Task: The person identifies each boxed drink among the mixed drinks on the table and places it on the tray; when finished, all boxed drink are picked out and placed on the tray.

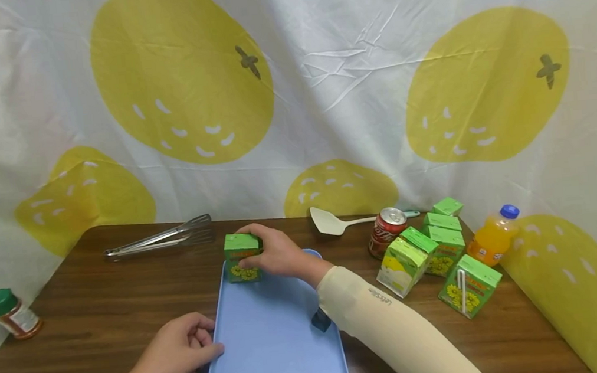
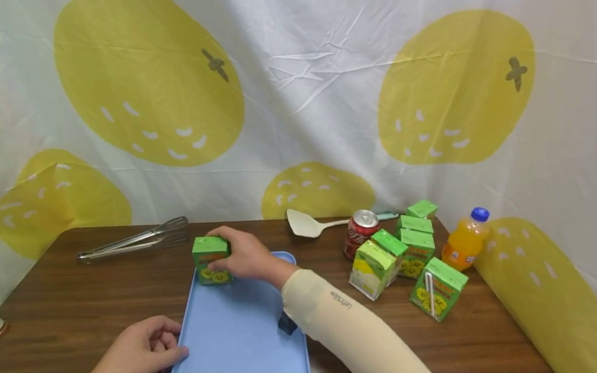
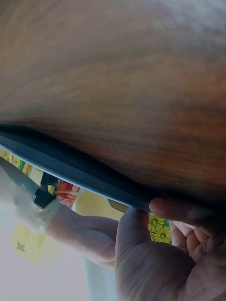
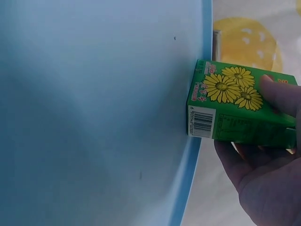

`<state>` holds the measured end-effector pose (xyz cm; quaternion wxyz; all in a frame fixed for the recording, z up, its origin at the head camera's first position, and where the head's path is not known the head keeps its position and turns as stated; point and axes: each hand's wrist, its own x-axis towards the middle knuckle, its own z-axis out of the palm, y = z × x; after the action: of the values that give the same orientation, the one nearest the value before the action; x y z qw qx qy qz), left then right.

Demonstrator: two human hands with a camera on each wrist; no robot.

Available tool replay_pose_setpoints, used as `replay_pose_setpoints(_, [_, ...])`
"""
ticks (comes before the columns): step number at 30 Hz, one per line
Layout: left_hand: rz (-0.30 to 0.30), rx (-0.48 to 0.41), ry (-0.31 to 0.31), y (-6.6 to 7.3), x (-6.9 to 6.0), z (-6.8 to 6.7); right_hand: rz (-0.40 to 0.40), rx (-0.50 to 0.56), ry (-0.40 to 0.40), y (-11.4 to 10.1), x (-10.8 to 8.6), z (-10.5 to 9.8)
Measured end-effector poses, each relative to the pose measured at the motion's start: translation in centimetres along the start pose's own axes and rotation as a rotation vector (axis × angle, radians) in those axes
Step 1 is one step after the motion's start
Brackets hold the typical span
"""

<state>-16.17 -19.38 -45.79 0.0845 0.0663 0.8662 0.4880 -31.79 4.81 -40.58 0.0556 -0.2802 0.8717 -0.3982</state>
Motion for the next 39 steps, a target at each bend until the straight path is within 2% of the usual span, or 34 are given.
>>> replay_pose_setpoints(5, [0.003,0.005,0.005,0.0,0.0,0.0,-0.029,-0.003,0.001,0.0,-0.6,-0.2])
replay_pose_setpoints(16, [0.012,0.007,0.012,0.0,0.0,0.1,-0.13,-0.015,0.088,0.8,-3.3,-2.3])
replay_pose_setpoints(27, [-0.008,0.012,0.008,0.2,0.1,0.1,-0.111,-0.014,0.159,0.5,-7.1,-5.7])
replay_pose_setpoints(32, [0.005,0.007,0.003,0.2,0.1,0.0,-0.157,-0.062,0.184,0.8,-8.8,-6.9])
replay_pose_setpoints(39, [-0.001,0.008,0.003,0.1,0.2,0.1,-0.116,-0.246,0.207,1.6,-11.6,-7.9])
